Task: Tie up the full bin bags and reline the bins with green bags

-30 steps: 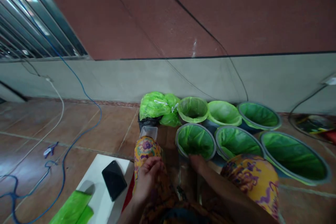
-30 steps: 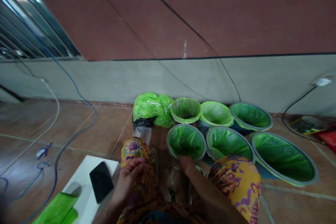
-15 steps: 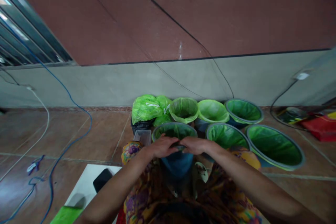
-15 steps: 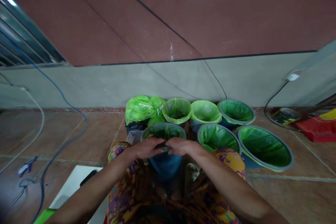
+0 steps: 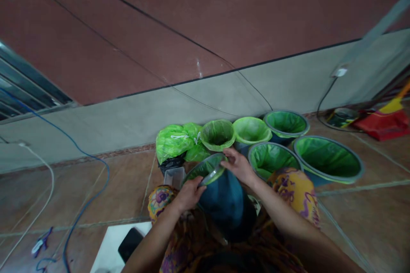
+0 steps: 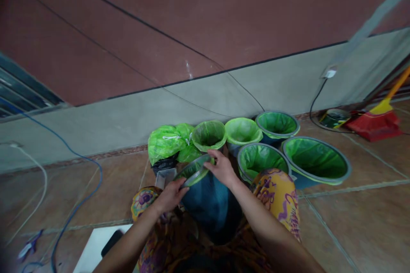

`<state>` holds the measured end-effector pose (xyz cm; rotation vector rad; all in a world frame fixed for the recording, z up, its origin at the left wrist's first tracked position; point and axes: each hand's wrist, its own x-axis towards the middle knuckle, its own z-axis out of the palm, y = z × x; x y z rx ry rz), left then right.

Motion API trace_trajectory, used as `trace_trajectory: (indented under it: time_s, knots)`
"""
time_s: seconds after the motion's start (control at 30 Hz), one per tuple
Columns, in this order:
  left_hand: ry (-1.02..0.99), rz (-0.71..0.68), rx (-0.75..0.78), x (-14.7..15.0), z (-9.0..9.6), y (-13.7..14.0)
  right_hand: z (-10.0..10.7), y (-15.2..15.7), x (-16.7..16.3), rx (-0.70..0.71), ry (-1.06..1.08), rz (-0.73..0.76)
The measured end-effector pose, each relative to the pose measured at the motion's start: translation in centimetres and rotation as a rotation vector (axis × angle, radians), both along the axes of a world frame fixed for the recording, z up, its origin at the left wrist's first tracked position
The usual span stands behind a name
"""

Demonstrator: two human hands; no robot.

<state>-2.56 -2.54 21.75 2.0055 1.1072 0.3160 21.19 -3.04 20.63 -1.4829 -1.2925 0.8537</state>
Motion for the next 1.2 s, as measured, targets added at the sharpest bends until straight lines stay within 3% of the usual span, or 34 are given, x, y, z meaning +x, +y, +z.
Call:
trace_trajectory:
  time_s: [0.07, 0.17, 0.3, 0.47, 0.57, 0.67, 0.83, 0.93, 1.07, 1.13, 1.2]
  knots:
    - [0.006, 0.004, 0.010, -0.5, 0.3, -0.3, -0.8, 0.1, 0.1, -0.213, 0.340, -0.274]
    - [0.065, -0.010, 0.061, -0.8, 0.6, -1.2, -1.1, 0.4, -0.5, -0.429, 0.617, -0.292]
    - [0.141, -0.041, 0.172, -1.1, 1.2, -2.4, -0.1, 1.0, -1.9, -0.485, 0.907, -0.254]
    - [0.167, 0.016, 0.304, -2.2, 2.1, -3.1, -0.5, 0.3, -2.6, -0.458, 1.014, -0.258]
    - [0.181, 0.075, 0.378, -3.0, 2.4, -3.6, -1.7, -0.5, -2.3, -0.448, 0.984, -0.297]
    - [0.170, 0.036, 0.483, -3.7, 2.7, -4.3, -1.7, -0.3, -1.5, -0.453, 0.877, -0.346]
    - [0.138, -0.134, 0.665, -4.8, 3.1, -6.2, 0.8, 1.6, -0.4, -0.423, 0.872, -0.125]
    - [0.171, -0.245, 0.650, -5.9, 3.4, -7.5, 1.3, 1.8, -1.1, -0.435, 0.851, -0.070]
    - [0.144, -0.310, 0.617, -7.4, 3.2, -9.0, 0.0, 0.1, -2.5, -0.436, 0.857, -0.032]
    - [0.101, -0.289, 0.649, -8.1, 2.4, -9.6, -0.9, -1.1, -2.4, -0.417, 0.715, -0.012]
    - [0.079, -0.284, 0.691, -8.6, 1.4, -10.0, -1.6, -2.0, -1.6, -0.346, 0.397, -0.007]
